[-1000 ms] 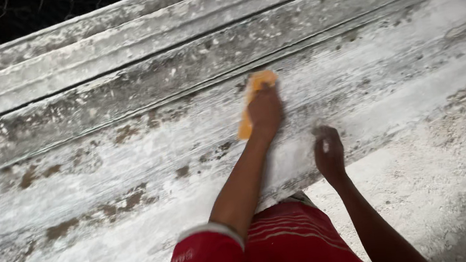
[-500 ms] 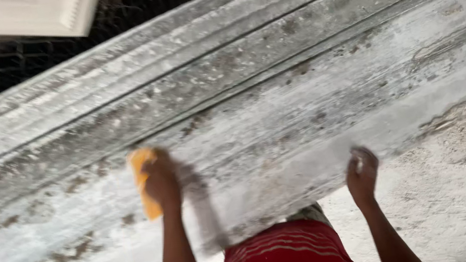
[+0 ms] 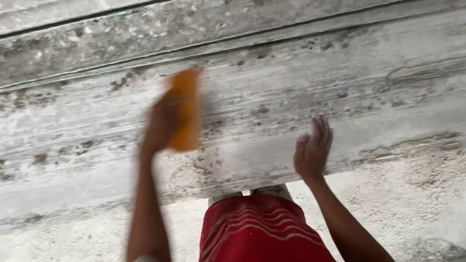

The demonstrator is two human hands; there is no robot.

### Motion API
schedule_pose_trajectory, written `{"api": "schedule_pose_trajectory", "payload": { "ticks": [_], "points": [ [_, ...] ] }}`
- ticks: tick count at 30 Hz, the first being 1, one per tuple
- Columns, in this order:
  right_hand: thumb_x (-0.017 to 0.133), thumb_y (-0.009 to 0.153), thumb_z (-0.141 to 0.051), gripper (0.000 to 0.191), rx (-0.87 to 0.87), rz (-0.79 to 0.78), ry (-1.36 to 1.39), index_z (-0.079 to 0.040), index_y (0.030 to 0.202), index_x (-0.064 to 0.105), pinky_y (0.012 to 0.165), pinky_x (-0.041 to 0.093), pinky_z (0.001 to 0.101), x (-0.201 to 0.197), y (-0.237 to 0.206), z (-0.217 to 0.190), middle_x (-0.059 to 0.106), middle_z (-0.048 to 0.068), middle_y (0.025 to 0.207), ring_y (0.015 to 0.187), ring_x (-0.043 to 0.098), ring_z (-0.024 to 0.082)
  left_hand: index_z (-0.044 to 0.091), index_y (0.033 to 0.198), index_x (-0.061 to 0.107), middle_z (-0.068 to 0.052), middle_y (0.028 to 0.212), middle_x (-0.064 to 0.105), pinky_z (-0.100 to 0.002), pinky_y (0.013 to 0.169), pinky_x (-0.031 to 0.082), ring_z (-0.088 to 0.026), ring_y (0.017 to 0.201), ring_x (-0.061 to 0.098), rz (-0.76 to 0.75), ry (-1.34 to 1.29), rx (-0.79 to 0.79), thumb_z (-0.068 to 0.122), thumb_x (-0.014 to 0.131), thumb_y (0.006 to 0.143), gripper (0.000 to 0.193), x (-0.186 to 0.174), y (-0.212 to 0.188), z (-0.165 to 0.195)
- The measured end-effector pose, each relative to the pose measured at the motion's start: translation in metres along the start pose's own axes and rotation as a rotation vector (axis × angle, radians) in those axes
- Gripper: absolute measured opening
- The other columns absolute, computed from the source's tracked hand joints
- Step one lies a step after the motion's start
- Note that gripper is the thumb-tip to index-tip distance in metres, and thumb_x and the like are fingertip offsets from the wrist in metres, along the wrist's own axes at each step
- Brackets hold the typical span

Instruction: The person scrapes dried white residue off a wooden work board with an orange sponge, then carries a bowl, scoops white powder from a green bag into the bowl, and cuts material with scissors into a pink cup before returning to scrape the board again.

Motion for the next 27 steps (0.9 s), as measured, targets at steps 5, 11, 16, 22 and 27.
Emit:
{"api": "schedule_pose_trajectory", "payload": {
  "ticks": [5,11,16,22,27],
  "points": [
    [0.025,0.113,-0.039,0.058,-0.047,-0.067,-0.012,0.001,0.152,0.040,0.125,0.018,0.0635,0.011,-0.003,-0.003,0.043,0.023,0.158,0.152,0.034,0.043,-0.001,0.130,0.061,-0.016,0.117,0.071,-0.040,0.075,0.067,-0.027,0.098,0.074,0.335,-0.333,-0.376,0.021,0.064,0.101,0.036,-0.161,-0.142,-0.115],
    [0.022,0.112,-0.040,0.057,-0.041,-0.080,0.016,-0.005,0.153,0.039,0.130,0.014,0.0615,0.023,-0.006,0.001,0.042,0.019,0.162,0.156,0.033,0.037,0.003,0.121,0.064,-0.020,0.099,0.072,-0.048,0.074,0.061,-0.035,0.087,0.072,0.166,-0.074,-0.087,0.027,0.061,0.099,0.033,0.109,-0.066,-0.047],
    [0.019,0.118,-0.039,0.062,0.043,-0.166,0.376,0.003,0.163,0.015,0.133,0.013,0.0543,-0.003,0.000,0.016,0.016,0.028,0.172,0.161,0.019,0.041,0.005,0.113,0.066,-0.023,0.084,0.073,-0.054,0.073,0.055,-0.042,0.078,0.070,0.125,0.069,0.056,0.032,0.059,0.097,0.032,0.216,-0.038,0.049],
    [0.032,0.108,-0.057,0.079,0.431,0.042,0.323,0.000,0.161,0.021,0.126,0.031,0.0497,-0.069,-0.048,0.087,0.022,0.025,0.168,0.154,0.031,0.040,0.003,0.130,0.058,-0.018,0.103,0.071,-0.045,0.068,0.061,-0.031,0.084,0.075,0.164,-0.160,-0.139,0.036,0.065,0.096,0.048,-0.052,-0.135,-0.080],
    [0.039,0.107,-0.058,0.078,0.702,0.028,0.442,-0.006,0.161,0.021,0.120,0.036,0.0509,-0.075,-0.136,0.107,0.026,0.024,0.164,0.150,0.034,0.042,0.000,0.120,0.066,-0.017,0.095,0.075,-0.040,0.067,0.063,-0.027,0.080,0.077,0.215,-0.200,-0.445,0.038,0.067,0.098,0.045,-0.178,-0.254,-0.160]
  ]
}}
Point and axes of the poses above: each hand's wrist, its own y-axis towards the middle knuckle, its own x-axis out of the palm, z = x × y, the point moved 8 cm from there along y, towards the middle knuckle
